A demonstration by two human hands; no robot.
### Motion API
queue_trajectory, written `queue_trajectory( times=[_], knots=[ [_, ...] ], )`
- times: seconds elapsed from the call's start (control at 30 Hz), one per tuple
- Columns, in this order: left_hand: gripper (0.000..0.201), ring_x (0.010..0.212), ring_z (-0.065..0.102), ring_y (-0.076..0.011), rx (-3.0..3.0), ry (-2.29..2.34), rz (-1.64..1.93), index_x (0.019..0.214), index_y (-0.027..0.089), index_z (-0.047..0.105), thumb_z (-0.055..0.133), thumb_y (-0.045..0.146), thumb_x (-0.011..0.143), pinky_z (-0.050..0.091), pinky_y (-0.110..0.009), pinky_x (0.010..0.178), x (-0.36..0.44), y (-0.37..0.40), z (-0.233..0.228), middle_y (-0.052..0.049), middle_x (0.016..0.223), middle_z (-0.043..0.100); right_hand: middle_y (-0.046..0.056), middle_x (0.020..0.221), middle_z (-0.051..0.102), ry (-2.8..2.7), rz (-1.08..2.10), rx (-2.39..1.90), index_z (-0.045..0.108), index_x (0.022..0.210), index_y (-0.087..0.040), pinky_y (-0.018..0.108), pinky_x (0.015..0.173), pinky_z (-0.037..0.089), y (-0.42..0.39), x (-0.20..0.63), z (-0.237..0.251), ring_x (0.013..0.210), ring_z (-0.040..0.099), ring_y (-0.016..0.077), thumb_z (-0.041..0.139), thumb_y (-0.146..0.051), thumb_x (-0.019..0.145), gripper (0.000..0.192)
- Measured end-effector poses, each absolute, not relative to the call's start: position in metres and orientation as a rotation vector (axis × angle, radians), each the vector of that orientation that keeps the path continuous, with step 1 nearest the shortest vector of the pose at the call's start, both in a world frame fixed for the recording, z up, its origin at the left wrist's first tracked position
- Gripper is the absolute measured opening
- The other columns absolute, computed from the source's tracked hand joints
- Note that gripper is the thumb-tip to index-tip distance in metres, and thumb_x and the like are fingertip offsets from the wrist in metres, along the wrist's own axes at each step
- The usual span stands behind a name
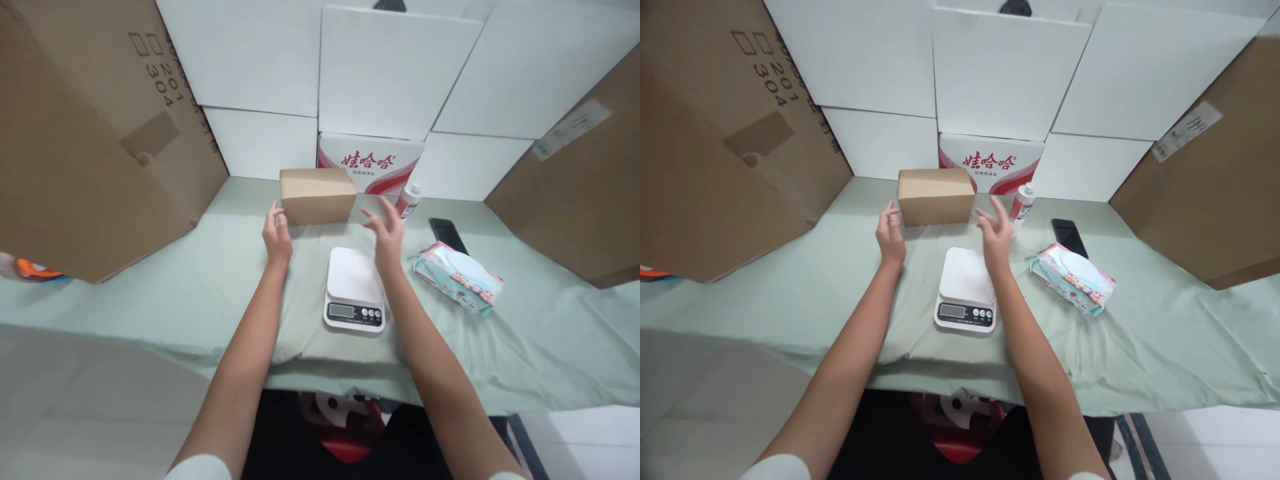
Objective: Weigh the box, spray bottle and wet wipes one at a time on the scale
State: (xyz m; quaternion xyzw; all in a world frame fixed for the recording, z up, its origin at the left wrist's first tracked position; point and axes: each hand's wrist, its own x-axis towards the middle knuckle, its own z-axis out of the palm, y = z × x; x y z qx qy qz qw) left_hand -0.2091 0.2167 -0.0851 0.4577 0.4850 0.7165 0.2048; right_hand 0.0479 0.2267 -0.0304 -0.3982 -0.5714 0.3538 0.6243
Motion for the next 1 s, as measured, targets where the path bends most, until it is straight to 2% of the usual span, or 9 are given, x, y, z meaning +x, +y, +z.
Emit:
queue_trajectory(
  times=[0.07, 0.13, 0.23, 0.33, 0.63, 0.73, 0.87, 0.93, 1.0],
  knots=[
    [0.061, 0.144, 0.057, -0.0294, 1.473, 1.397, 1.960, 0.114, 0.023, 0.072, 0.048, 0.075, 0.096, 0.041, -0.046, 0.126, -0.201, 0.213, -0.082, -0.014, 0.149, 0.065, 0.013, 0.163, 0.039, -1.176, 0.341, -0.962, 0.052, 0.148, -0.029, 0.040, 0.092, 0.061, 0.218, 0.073, -0.033, 0.104, 0.072, 0.0222, 0.060, -0.041, 0.090, 0.059],
    [0.061, 0.131, 0.066, -0.0306, 1.559, 1.396, 1.846, 0.112, 0.023, 0.076, 0.047, 0.075, 0.097, 0.047, -0.046, 0.118, -0.196, 0.215, -0.083, -0.013, 0.135, 0.074, 0.016, 0.166, 0.032, -1.074, 0.199, -1.075, 0.046, 0.154, -0.029, 0.040, 0.087, 0.061, 0.223, 0.094, -0.041, 0.091, 0.069, 0.0182, 0.063, -0.036, 0.087, 0.070],
    [0.067, 0.104, 0.076, -0.0292, 1.486, 1.356, 1.665, 0.117, 0.024, 0.078, 0.045, 0.079, 0.095, 0.057, -0.044, 0.100, -0.193, 0.225, -0.091, -0.013, 0.131, 0.076, 0.021, 0.159, 0.042, -0.988, 0.384, -1.255, 0.033, 0.162, -0.022, 0.040, 0.078, 0.060, 0.249, 0.114, -0.061, 0.079, 0.064, 0.0168, 0.067, -0.032, 0.077, 0.092],
    [0.078, 0.081, 0.077, -0.0246, 1.439, 1.348, 1.570, 0.124, 0.026, 0.077, 0.038, 0.085, 0.093, 0.060, -0.044, 0.090, -0.196, 0.233, -0.100, -0.013, 0.139, 0.073, 0.020, 0.139, 0.062, -0.988, 0.506, -1.352, 0.039, 0.158, -0.015, 0.038, 0.078, 0.058, 0.271, 0.120, -0.084, 0.082, 0.064, 0.0191, 0.068, -0.031, 0.071, 0.093],
    [0.086, 0.090, 0.075, -0.0252, 1.541, 1.383, 1.440, 0.126, 0.027, 0.078, 0.032, 0.090, 0.090, 0.054, -0.051, 0.107, -0.196, 0.235, -0.100, -0.013, 0.162, 0.054, 0.008, 0.105, 0.065, -1.164, 0.298, -1.355, 0.065, 0.117, -0.015, 0.051, 0.106, 0.050, 0.283, 0.114, -0.106, 0.099, 0.061, 0.0254, 0.077, -0.032, 0.064, 0.057],
    [0.084, 0.083, 0.073, -0.0229, 1.536, 1.345, 1.487, 0.122, 0.026, 0.080, 0.036, 0.090, 0.089, 0.054, -0.048, 0.104, -0.196, 0.234, -0.098, -0.013, 0.159, 0.058, 0.002, 0.090, 0.059, -1.276, 0.276, -1.340, 0.064, 0.093, -0.019, 0.046, 0.091, 0.055, 0.270, 0.109, -0.092, 0.080, 0.054, 0.0200, 0.077, -0.035, 0.065, 0.034],
    [0.083, 0.068, 0.068, -0.0189, 1.571, 1.354, 1.490, 0.117, 0.025, 0.081, 0.034, 0.088, 0.091, 0.057, -0.043, 0.092, -0.196, 0.232, -0.096, -0.014, 0.150, 0.066, -0.001, 0.083, 0.060, -1.480, 0.473, -1.139, 0.064, 0.100, -0.022, 0.033, 0.065, 0.050, 0.230, 0.102, -0.058, 0.063, 0.046, 0.0133, 0.078, -0.043, 0.076, 0.035],
    [0.082, 0.062, 0.065, -0.0176, 1.599, 1.367, 1.484, 0.116, 0.025, 0.081, 0.032, 0.087, 0.093, 0.057, -0.042, 0.086, -0.196, 0.232, -0.095, -0.013, 0.141, 0.072, 0.000, 0.086, 0.065, -1.614, 0.558, -1.007, 0.064, 0.101, -0.023, 0.032, 0.066, 0.050, 0.206, 0.100, -0.045, 0.068, 0.053, 0.0155, 0.080, -0.044, 0.078, 0.035],
    [0.083, 0.062, 0.064, -0.0189, 1.614, 1.382, 1.475, 0.118, 0.024, 0.080, 0.032, 0.087, 0.093, 0.056, -0.040, 0.082, -0.196, 0.231, -0.095, -0.012, 0.117, 0.081, 0.003, 0.091, 0.070, -1.749, 0.613, -0.925, 0.066, 0.097, -0.023, 0.036, 0.074, 0.053, 0.186, 0.098, -0.040, 0.078, 0.061, 0.0197, 0.082, -0.045, 0.078, 0.034]
  ],
)
